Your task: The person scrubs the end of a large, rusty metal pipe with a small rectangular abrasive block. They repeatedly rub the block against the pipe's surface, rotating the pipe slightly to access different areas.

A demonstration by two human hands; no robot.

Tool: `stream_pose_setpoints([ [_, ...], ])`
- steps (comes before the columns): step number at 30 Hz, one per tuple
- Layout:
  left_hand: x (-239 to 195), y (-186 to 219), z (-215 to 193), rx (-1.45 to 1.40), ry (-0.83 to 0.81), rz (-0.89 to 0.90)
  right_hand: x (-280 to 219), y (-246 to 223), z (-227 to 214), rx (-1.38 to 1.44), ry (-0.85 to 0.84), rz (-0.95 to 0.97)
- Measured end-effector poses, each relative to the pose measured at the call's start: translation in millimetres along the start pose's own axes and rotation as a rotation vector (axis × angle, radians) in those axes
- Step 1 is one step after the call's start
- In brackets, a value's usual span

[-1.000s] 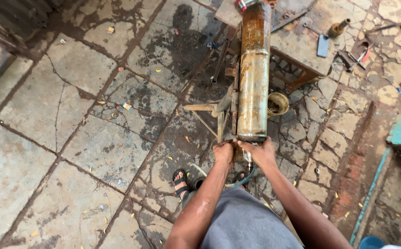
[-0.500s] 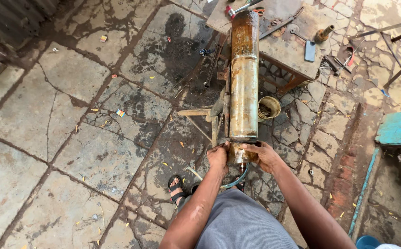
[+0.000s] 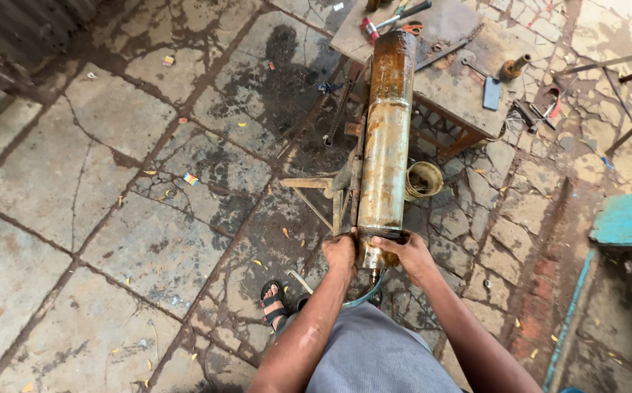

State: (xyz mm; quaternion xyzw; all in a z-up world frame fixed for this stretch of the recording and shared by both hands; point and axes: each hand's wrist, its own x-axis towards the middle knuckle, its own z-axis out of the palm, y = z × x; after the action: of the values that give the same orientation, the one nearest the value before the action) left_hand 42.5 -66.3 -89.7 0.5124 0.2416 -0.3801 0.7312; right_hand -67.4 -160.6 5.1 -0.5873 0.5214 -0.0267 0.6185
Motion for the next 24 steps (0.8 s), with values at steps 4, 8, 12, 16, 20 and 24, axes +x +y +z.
stream_pose_setpoints([
  [4,-11.0,5.7,-7.3,0.391,0.013,0.146,-1.9,-6.1,9.8,-0.038,0.09,0.176],
  [8,-8.5,0.9,-13.1,0.78,0.057,0.375,-6.2,-13.7,26.6,0.112,0.023,0.007],
  [12,6.4,-10.9,-9.8,0.873,0.005,0.488,-10.2,-15.8,37.4,0.136,0.116,-0.093],
  [16,20.7,-24.7,-1.7,0.694,0.013,0.338,-11.2,-20.6,40.8,-0.05,0.249,-0.006],
  [20,33.1,-43.2,-6.4,0.554,-0.041,0.223,-15.2,-24.1,38.2,-0.011,0.243,-0.042],
  [24,55.3,-60.5,-17.3,0.535,-0.065,-0.015,-16.1,-24.0,35.4,-0.099,0.182,0.021],
])
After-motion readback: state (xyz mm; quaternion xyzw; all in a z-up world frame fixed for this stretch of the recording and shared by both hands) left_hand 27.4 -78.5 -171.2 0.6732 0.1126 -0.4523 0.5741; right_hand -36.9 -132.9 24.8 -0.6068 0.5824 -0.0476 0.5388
